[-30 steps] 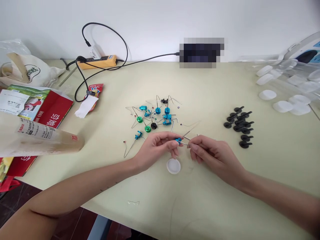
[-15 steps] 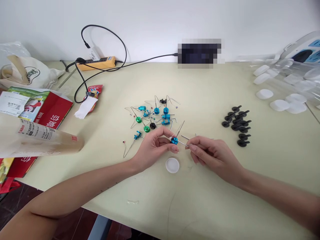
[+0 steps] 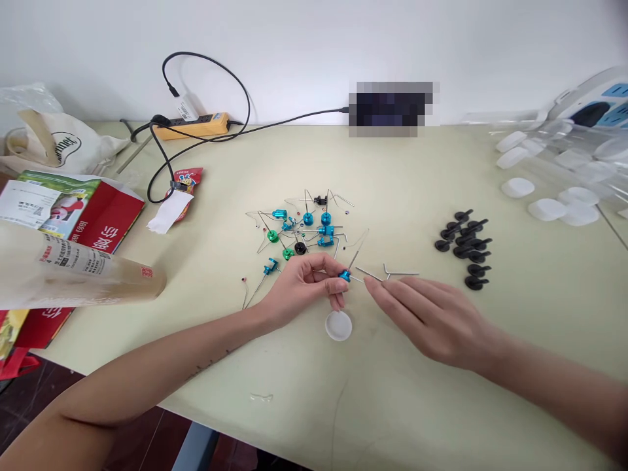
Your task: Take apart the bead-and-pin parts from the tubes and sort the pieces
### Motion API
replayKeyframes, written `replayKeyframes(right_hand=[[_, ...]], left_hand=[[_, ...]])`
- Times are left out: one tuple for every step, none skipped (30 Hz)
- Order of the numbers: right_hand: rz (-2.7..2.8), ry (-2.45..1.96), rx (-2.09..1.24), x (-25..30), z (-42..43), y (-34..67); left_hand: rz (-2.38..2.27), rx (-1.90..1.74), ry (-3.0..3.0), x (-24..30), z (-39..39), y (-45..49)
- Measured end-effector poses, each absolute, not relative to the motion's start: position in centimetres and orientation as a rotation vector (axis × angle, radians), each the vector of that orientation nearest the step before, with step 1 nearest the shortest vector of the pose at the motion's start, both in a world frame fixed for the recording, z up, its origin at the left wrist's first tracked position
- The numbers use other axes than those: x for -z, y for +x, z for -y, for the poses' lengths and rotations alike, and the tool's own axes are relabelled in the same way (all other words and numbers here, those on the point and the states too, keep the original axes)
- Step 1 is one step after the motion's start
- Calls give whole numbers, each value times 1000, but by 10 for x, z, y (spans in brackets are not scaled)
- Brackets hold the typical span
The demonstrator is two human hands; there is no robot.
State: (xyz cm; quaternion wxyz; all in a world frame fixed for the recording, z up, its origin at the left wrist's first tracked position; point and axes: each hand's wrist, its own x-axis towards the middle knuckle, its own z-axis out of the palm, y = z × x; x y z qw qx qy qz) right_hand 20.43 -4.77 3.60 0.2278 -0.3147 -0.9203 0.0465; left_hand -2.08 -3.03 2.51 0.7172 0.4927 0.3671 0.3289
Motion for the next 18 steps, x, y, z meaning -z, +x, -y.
replayKeyframes(right_hand=[[2577,-838,-99,-38,47,206],[2617,-831,-109,-40,46,207],[2652,-829,-146,-42,46,209],[2683,-828,-194,-44,46,209],[2706,-826,-228,-45,45,209],[2726,-819,-239,-45,46,209],[2742,-801,-225,-45,46,208],[2750,-774,-192,-45,46,207],[2746,-743,-154,-44,47,206],[2727,-720,-132,-43,48,205],[2690,-709,-134,-43,49,203],[2631,-736,-167,-43,50,202],[2557,-810,-245,-43,50,200],[2469,-916,-381,-44,50,199],[2364,-1031,-575,-45,50,197],[2244,-1134,-822,-47,50,196],[2111,-1203,-1101,-49,49,194],[1973,-1233,-1382,-51,49,192]], left_hand=[[-798,-716,1090,-26,30,-21],[-788,-702,1094,-26,29,-21],[-782,-691,1099,-27,29,-21],[-783,-684,1105,-27,29,-21],[-785,-679,1108,-27,29,-20],[-783,-677,1109,-27,29,-20],[-777,-675,1110,-27,30,-20],[-766,-675,1114,-27,30,-20],[-752,-675,1123,-27,30,-20],[-742,-673,1139,-28,31,-20],[-739,-675,1160,-28,31,-20],[-745,-683,1186,-29,31,-20],[-758,-701,1216,-29,32,-20],[-777,-728,1254,-29,33,-20],[-801,-767,1302,-30,34,-20],[-827,-816,1355,-30,34,-20],[-852,-865,1413,-30,35,-20],[-876,-902,1473,-30,36,-20]])
